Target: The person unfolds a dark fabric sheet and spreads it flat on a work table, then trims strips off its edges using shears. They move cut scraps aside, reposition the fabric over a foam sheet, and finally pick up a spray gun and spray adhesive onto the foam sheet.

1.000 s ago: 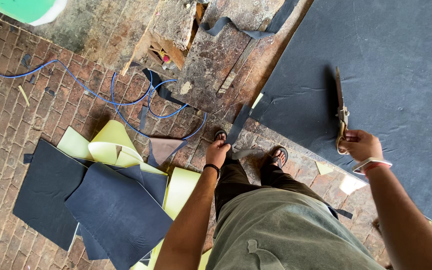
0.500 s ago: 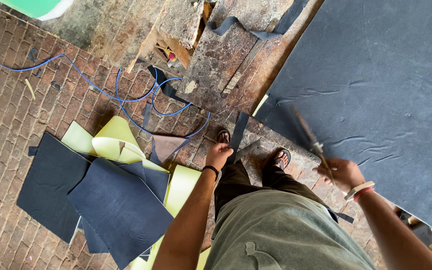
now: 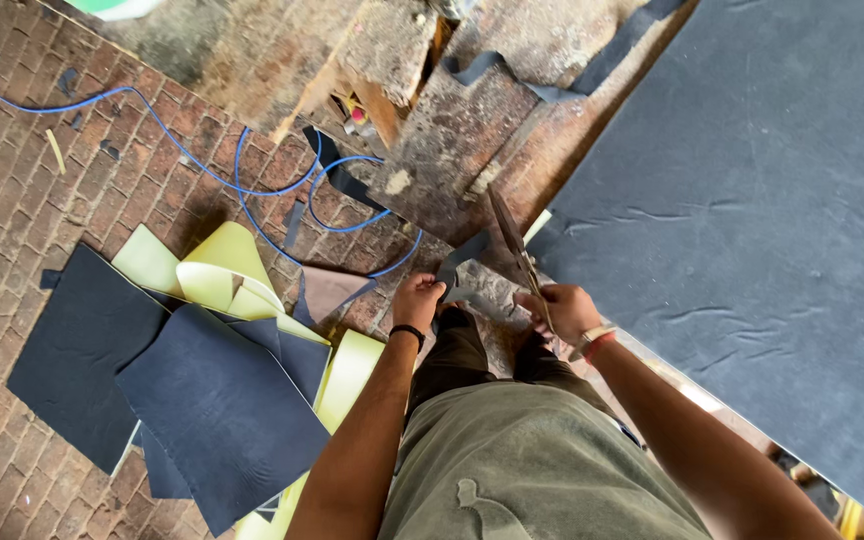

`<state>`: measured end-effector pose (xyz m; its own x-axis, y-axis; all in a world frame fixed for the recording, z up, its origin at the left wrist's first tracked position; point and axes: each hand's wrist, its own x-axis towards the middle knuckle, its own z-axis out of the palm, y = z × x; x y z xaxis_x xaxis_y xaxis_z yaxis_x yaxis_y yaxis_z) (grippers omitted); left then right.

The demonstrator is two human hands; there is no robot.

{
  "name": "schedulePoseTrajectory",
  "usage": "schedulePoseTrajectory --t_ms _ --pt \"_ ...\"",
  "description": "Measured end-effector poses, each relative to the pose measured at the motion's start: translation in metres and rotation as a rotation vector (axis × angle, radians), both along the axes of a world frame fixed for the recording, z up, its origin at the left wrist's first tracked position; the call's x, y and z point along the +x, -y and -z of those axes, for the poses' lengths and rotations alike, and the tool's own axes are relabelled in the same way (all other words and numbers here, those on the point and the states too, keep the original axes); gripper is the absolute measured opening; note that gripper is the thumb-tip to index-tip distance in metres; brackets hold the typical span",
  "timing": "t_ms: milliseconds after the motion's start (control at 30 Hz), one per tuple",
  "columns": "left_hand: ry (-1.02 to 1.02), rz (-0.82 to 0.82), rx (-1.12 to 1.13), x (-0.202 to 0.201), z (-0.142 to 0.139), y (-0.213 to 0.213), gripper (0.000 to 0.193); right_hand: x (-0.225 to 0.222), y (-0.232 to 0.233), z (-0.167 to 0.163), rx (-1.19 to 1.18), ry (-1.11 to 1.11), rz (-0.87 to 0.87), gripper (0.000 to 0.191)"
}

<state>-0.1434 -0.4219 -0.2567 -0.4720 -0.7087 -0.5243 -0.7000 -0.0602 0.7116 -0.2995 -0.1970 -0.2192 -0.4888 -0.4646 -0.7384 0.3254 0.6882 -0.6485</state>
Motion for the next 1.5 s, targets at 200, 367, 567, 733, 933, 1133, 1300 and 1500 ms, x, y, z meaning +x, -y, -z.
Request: schedulePoseTrajectory --t_ms 200,367,567,733,933,1133,1300,1500 --pt "-0.237 -0.100 0.165 0.026 0.011 0.071 0.024 -0.016 0.120 0.013 -0.049 -0.196 0.094 0.037" --pt "-0.247 -0.001 0.222 0.035 0.010 0.131 0.024 -0.014 0.162 0.025 0.010 -0.707 0.131 0.035" --pt "-0.206 0.257 -0.077 -0.002 -0.007 0.157 0.030 0.001 0.097 0.015 0.144 -1.191 0.025 0.073" --pt "-0.388 0.502 0.009 -0.058 -0.017 0.142 0.019 0.008 0.063 0.009 0.625 -1.004 -0.179 0.096" --pt "-0.394 0.766 0.005 -0.103 -0.035 0.091 0.017 0.013 0.065 -0.012 0.742 -0.764 -0.335 0.106" --pt "-0.374 0.962 0.079 -0.110 -0.053 0.020 0.021 0.021 0.035 -0.030 0.469 -0.716 -0.133 0.111" --pt "-0.380 1.040 0.098 -0.100 -0.051 -0.028 0.023 0.069 -0.062 -0.027 0.172 -0.862 0.709 0.074" --pt "-0.213 1.113 0.082 -0.089 -0.047 -0.102 0.026 0.134 -0.200 -0.043 0.385 -0.732 1.095 0.036"
